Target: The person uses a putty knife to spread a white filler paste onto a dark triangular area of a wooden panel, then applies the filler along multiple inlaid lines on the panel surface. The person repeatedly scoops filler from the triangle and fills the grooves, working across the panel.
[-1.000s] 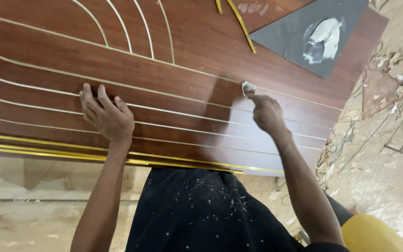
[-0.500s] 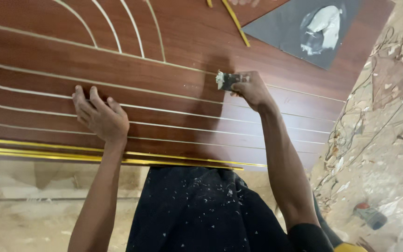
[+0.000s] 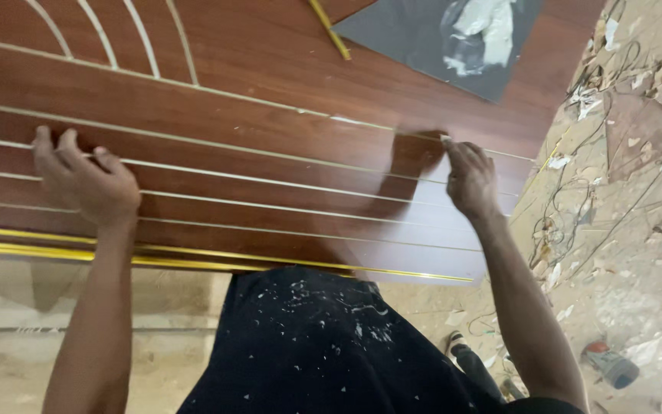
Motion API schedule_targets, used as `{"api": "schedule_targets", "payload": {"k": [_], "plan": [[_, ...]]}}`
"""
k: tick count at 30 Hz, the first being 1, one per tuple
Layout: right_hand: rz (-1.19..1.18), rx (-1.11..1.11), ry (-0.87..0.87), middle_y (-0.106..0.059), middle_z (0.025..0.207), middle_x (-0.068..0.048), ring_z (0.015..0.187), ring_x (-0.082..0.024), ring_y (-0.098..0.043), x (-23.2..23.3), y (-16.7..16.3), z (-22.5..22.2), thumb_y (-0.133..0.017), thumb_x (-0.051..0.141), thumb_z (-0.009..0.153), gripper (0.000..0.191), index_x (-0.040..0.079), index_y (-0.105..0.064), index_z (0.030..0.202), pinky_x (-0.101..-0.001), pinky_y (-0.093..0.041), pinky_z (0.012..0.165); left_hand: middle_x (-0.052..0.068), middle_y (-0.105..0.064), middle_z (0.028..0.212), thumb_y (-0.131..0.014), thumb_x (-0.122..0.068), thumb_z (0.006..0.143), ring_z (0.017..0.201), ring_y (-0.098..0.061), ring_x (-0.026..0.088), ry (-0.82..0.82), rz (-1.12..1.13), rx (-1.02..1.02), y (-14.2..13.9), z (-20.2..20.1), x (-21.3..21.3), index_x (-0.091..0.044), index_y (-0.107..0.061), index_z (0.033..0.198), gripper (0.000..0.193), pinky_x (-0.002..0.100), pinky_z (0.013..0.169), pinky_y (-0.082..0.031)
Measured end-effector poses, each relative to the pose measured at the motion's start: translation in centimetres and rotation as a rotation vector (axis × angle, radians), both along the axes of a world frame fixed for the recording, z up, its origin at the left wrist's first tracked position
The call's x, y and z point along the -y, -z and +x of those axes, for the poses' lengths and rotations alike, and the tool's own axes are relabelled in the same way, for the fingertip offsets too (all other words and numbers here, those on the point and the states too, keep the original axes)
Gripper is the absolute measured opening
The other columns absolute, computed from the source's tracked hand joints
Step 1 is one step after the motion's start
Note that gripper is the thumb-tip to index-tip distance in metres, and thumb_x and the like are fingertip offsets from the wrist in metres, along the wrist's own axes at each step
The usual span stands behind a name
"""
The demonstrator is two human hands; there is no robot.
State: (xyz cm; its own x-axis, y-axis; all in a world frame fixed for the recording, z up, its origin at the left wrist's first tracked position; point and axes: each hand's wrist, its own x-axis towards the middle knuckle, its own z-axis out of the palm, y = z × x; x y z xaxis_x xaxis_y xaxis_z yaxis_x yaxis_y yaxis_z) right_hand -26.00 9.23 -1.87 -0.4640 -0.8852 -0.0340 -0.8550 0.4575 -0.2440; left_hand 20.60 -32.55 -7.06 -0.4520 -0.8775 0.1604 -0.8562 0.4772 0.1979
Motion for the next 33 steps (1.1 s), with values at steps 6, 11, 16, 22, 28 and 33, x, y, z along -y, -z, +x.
{"api": "schedule_targets", "payload": {"k": [6,11,16,22,28,33], "plan": [[-0.094,-0.203,0.04,-0.068,0.129,-0.016,0.123,-0.032,-0.061,-0.6,2.2,2.3,-0.067,0.001,0.087,0.05,0.0,-0.063,0.137,-0.0496,-0.048,0.094,0.024,-0.033,0.164,-0.05,0.0,0.103,0.158,-0.031,0.039,0.044,-0.02,-0.006,-0.6,-0.4,-0.7,-0.005,-0.046,0.14,0.038,0.055,0.127,-0.034],[0.198,0.021,0.089,-0.074,0.116,-0.006,0.112,-0.026,-0.064,-1.6,1.8,1.3,-0.064,0.006,0.09,0.036,0.011,-0.071,0.125,-0.0477,-0.05,0.09,0.026,-0.036,0.158,-0.055,-0.001,0.101,0.153,-0.035,0.043,0.01,0.006,0.001,-1.6,-1.2,-1.3,-0.002,-0.047,0.139,0.039,0.062,0.12,-0.031],[0.186,0.411,0.284,-0.074,0.1,-0.014,0.084,-0.03,-0.071,-4.4,0.1,-5.1,-0.063,0.009,0.098,0.029,0.014,-0.081,0.121,-0.0418,-0.057,0.075,0.024,-0.035,0.163,-0.052,0.0,0.102,0.154,-0.032,0.041,0.036,-0.014,-0.069,-1.6,-1.9,-0.9,-0.004,-0.047,0.137,0.036,0.058,0.125,-0.029],[-0.232,0.893,0.775,-0.071,0.08,-0.007,0.066,-0.013,-0.068,-3.6,1.7,-9.1,-0.066,-0.003,0.085,0.009,-0.003,-0.068,0.094,-0.0298,-0.052,0.053,0.024,-0.036,0.16,-0.054,0.0,0.1,0.154,-0.033,0.04,0.022,-0.003,-0.044,-1.3,-1.1,-1.1,-0.003,-0.047,0.139,0.04,0.058,0.125,-0.029],[-0.078,0.923,0.559,-0.073,0.082,-0.012,0.071,-0.018,-0.067,1.5,3.8,-4.8,-0.066,-0.001,0.088,0.01,-0.006,-0.073,0.092,-0.0315,-0.056,0.061,0.026,-0.033,0.163,-0.05,0.003,0.102,0.155,-0.032,0.041,0.038,0.036,-0.082,-1.2,-1.3,-1.3,-0.002,-0.046,0.137,0.036,0.054,0.125,-0.035],[-0.318,0.999,0.659,-0.073,0.111,-0.011,0.096,-0.017,-0.072,-5.2,-0.9,-7.7,-0.066,0.002,0.094,0.024,0.0,-0.07,0.117,-0.0293,-0.061,0.074,0.022,-0.037,0.158,-0.053,0.003,0.1,0.151,-0.037,0.038,0.046,-0.036,0.006,-1.9,-1.8,-1.3,-0.002,-0.047,0.138,0.039,0.054,0.12,-0.036]]}}
